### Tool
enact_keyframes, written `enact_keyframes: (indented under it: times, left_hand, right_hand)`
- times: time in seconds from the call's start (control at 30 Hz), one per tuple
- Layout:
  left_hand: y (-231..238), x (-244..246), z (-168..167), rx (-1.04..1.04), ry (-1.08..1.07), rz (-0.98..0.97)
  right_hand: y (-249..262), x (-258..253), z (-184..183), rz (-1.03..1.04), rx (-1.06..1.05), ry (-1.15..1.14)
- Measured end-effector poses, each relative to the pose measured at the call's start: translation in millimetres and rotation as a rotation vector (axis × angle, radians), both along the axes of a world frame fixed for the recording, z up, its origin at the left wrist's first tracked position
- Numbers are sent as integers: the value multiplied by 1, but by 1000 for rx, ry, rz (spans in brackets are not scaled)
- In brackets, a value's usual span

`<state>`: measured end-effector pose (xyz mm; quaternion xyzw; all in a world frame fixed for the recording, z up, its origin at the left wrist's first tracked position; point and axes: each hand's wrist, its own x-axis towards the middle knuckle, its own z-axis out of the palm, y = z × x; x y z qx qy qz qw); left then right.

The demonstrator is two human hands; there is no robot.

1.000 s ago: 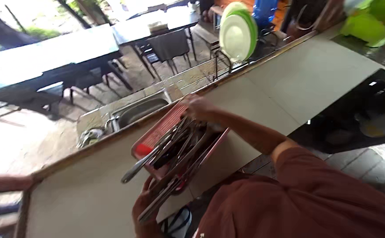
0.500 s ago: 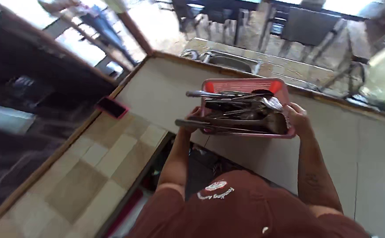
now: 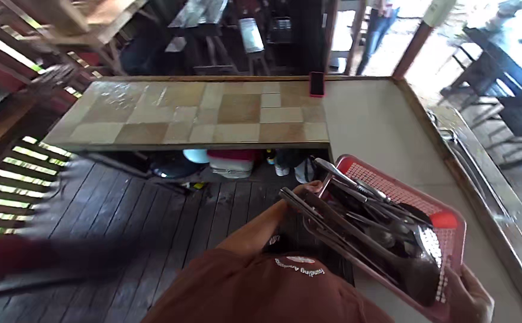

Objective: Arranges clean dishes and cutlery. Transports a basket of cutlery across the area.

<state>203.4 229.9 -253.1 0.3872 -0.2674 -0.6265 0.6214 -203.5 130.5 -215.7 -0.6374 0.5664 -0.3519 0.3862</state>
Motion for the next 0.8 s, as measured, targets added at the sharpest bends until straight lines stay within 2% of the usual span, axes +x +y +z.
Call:
enact_keyframes:
  times: [0.17,0.4,0.57,0.73,0.8]
  left_hand:
    - [120,53,10,33,-17,285]
    - [320,107,19,113,74,831]
    - [486,139,11,25,64,1179]
    - [616,153,25,119,105,1515]
    - [659,153,14,39,84,1639]
  right_hand:
    - [19,91,-3,219,-12,-30]
    - [87,282,-2,646,-20,6]
    - [192,441,-16,978,-105,-29]
    - [316,584,-19,1277,7,-89]
    - [361,635,-15,1394,77,-117]
